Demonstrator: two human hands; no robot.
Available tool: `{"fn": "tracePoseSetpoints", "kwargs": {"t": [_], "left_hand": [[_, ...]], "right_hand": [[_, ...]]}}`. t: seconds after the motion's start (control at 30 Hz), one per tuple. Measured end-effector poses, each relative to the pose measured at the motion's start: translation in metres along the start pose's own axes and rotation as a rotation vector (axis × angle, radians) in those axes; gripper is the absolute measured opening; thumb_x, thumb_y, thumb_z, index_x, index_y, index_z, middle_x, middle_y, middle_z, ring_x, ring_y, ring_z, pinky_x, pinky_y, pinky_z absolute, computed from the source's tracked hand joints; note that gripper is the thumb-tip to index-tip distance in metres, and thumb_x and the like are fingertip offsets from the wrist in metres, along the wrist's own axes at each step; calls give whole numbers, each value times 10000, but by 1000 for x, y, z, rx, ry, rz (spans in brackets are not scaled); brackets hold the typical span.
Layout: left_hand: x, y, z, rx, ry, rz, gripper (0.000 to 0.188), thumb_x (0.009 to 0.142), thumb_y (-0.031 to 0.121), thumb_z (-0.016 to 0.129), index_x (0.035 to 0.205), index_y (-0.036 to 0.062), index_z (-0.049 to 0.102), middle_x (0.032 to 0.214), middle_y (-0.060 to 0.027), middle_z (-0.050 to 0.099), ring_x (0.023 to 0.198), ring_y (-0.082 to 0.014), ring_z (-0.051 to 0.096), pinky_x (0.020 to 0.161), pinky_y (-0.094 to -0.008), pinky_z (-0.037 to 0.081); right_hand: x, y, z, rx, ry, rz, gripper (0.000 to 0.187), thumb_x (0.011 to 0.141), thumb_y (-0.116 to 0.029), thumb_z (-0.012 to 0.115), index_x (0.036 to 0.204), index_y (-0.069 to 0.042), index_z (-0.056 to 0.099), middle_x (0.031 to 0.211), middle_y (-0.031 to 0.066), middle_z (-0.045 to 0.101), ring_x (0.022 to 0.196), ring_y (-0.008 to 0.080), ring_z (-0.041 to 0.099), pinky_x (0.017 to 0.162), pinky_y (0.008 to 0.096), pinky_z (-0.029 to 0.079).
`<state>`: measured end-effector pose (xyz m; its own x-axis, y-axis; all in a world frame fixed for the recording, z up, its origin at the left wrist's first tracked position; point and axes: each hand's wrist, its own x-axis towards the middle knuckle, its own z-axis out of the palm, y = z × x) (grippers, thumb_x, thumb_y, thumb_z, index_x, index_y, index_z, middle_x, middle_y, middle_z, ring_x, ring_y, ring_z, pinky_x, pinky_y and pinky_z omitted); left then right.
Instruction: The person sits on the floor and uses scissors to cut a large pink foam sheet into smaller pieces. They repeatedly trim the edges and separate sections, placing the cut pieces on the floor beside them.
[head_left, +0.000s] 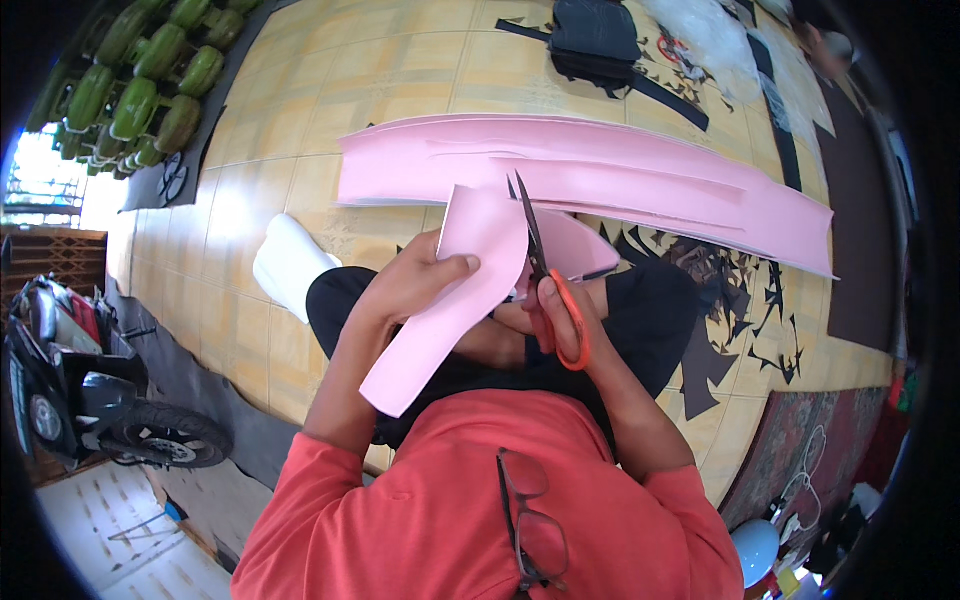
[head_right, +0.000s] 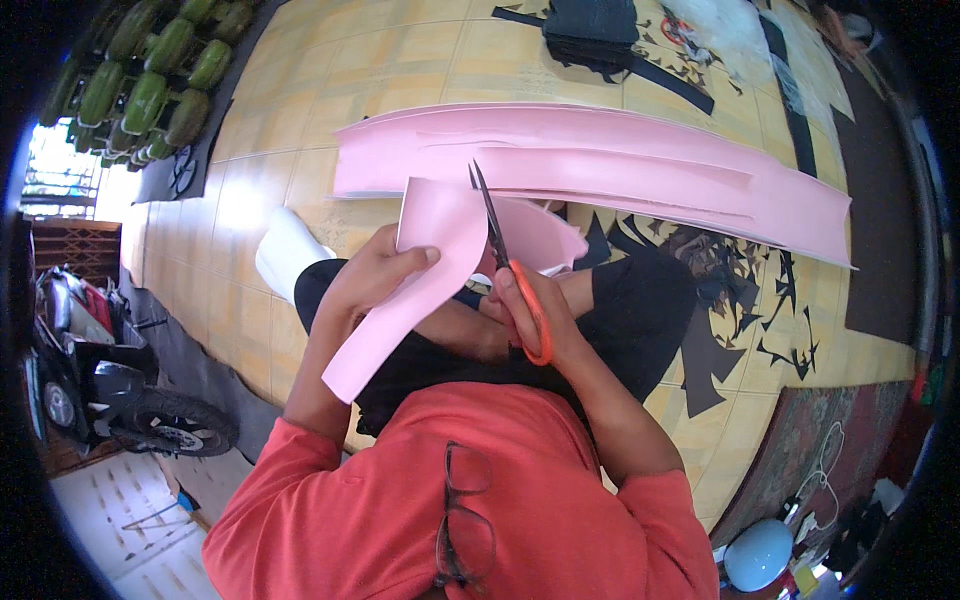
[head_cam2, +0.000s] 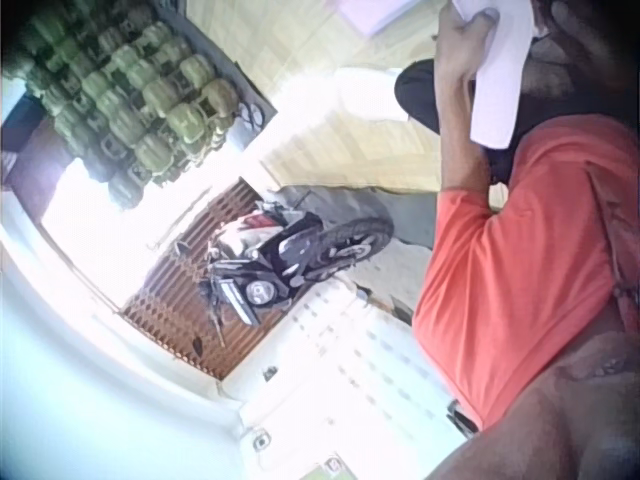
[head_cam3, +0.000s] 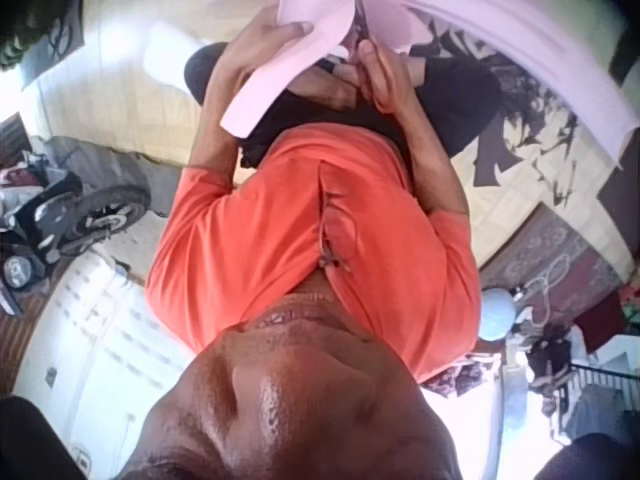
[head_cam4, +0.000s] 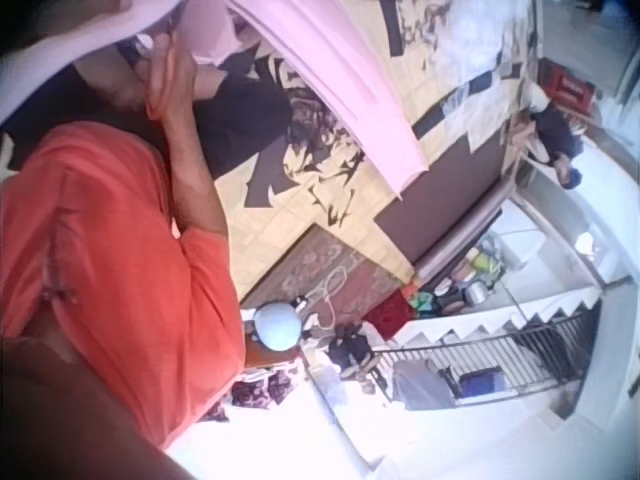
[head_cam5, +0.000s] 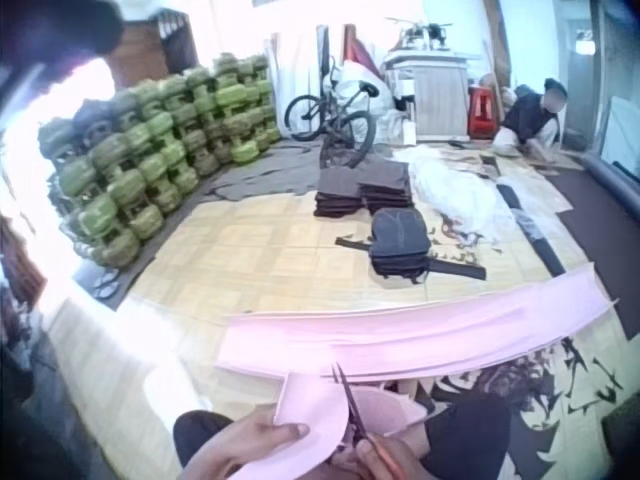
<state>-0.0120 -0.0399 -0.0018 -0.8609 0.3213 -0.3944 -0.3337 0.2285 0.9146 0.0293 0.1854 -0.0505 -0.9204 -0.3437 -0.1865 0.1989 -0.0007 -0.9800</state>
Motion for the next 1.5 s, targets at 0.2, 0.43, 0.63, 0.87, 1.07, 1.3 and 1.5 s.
{"fn": "tracePoseSetpoints", "kwargs": {"t": [0.2,0.43,0.63,0.87,1.07,1.3,1.5], "left_hand": [[2,-7,-15,-61,-160,-78,384,847,181,603,1156,-47,597,970,-61,657,879,-125,610,810,-267,484],[17,-50,-15,-442,-433,-95,429,892,163,564,1252,-67,523,1104,-103,640,945,-150,619,851,-286,492],[7,-65,47,-150,-33,329,428,894,83,620,1301,35,495,1187,-96,597,1048,-203,598,892,-375,490],[12,-24,66,-628,601,192,257,877,76,621,1068,-89,573,887,-99,650,763,-147,630,656,-277,503],[10,-16,44,-579,667,182,278,850,39,607,1063,-136,577,949,-144,658,824,-170,637,716,-289,506],[6,-16,41,-577,581,180,280,842,26,598,1076,-125,571,956,-149,652,834,-178,633,740,-300,506],[1,-12,28,-527,498,168,287,843,55,608,1073,-116,585,947,-147,660,832,-179,630,760,-304,502]], "right_hand": [[6,2,-21,189,-76,109,528,1011,-458,333,821,-17,551,482,24,418,370,117,435,355,232,336],[22,-1,-1,693,149,164,118,866,-140,568,836,-26,560,561,62,520,446,170,520,465,293,471],[20,-15,11,754,138,249,146,858,-124,538,929,0,570,647,65,575,520,129,557,508,258,480],[8,18,21,288,85,132,293,955,-281,507,955,12,510,725,72,553,545,144,541,513,261,456],[-1,33,16,-382,87,-164,301,965,-278,487,1010,18,523,755,108,538,660,199,535,612,315,444],[0,8,19,-397,27,-162,227,908,-174,565,991,33,520,786,193,603,725,335,617,662,397,485],[-3,21,15,-291,-11,-170,475,987,-466,417,882,-18,535,610,28,484,463,86,459,437,245,369]]}}
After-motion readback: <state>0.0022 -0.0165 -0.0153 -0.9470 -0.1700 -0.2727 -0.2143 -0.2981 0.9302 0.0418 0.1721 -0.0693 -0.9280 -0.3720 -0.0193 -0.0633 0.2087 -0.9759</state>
